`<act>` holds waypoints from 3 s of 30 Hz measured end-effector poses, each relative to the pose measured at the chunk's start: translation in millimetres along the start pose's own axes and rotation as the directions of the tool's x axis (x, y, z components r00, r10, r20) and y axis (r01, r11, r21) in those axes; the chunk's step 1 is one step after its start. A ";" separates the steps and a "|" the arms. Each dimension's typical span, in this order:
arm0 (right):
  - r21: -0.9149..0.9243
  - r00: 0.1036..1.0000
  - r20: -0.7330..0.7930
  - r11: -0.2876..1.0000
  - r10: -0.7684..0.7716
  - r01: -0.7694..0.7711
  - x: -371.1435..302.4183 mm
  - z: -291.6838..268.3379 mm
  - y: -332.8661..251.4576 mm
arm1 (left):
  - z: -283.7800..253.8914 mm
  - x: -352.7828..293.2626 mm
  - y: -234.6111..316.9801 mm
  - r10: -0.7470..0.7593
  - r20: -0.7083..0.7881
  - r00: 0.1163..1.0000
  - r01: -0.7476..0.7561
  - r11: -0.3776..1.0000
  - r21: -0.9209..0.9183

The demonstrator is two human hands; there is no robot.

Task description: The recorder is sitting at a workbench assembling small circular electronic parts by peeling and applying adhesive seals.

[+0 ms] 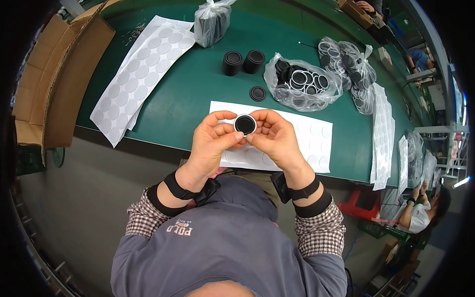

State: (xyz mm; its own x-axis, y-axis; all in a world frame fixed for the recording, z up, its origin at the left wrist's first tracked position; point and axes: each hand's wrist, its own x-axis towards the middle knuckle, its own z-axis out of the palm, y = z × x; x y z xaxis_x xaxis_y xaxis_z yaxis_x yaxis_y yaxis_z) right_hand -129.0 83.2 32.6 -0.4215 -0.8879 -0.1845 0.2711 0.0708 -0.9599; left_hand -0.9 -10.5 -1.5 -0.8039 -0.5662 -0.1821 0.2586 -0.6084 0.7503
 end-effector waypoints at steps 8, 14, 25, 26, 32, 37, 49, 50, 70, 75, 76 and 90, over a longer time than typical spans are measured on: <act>-0.116 0.999 0.012 0.992 0.042 -0.040 0.4 -3.3 -3.7 | 2.1 0.9 0.3 -0.050 0.057 0.997 0.048 0.998 0.043; 0.011 0.986 0.030 0.986 0.167 -0.167 -0.4 -10.1 -9.1 | 0.3 4.6 1.7 -0.059 0.069 0.996 0.058 0.998 0.016; -0.058 0.992 0.023 0.990 0.127 -0.126 1.9 -17.7 -10.9 | 15.0 13.1 8.3 -0.036 0.059 0.998 0.019 0.960 0.280; -0.057 0.994 0.011 0.993 0.105 -0.105 3.9 -20.3 -14.2 | 15.9 15.0 7.1 0.001 0.051 0.999 -0.015 0.962 0.273; -0.109 0.997 -0.082 0.994 -0.013 0.004 24.1 -41.7 -36.9 | 15.8 22.2 13.5 0.081 0.084 0.993 -0.102 0.950 0.296; -0.259 0.870 -0.452 0.962 -0.195 0.081 60.2 -66.6 -49.3 | 12.9 23.3 18.8 -0.102 0.074 0.992 0.080 0.965 0.249; -0.894 0.969 0.034 0.427 -0.244 0.139 76.3 -36.2 -17.3 | 6.3 42.3 5.5 -0.008 0.077 0.997 -0.025 0.909 0.417; -0.909 0.975 0.031 0.400 -0.219 0.119 80.2 -36.8 -13.3 | 6.3 41.4 6.8 -0.014 0.066 0.998 -0.015 0.908 0.420; -0.962 0.934 0.239 0.067 -0.265 0.265 81.0 -36.1 1.1 | 18.0 54.1 9.4 -0.147 0.144 0.979 -0.071 0.413 0.908; -0.948 0.927 0.237 0.139 -0.292 0.286 84.5 -43.4 0.7 | 18.6 54.0 4.1 -0.114 0.160 0.981 -0.110 0.352 0.929; -0.947 0.926 0.238 0.141 -0.293 0.288 83.0 -41.8 -1.1 | 16.5 54.0 1.4 -0.114 0.158 0.981 -0.109 0.350 0.930; -0.836 0.865 0.315 0.318 -0.389 0.447 40.7 -12.9 -14.2 | 3.9 48.1 10.2 -0.115 -0.021 0.993 0.117 0.970 0.214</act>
State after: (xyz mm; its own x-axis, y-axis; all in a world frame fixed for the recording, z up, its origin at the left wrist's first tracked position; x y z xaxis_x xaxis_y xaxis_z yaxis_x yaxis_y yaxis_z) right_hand -161.1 51.9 36.0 -0.1975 -0.9393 0.2806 -0.8259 0.0052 -0.5639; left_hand -39.0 -41.8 -0.2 -0.8167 -0.5042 -0.2807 0.0420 -0.5371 0.8425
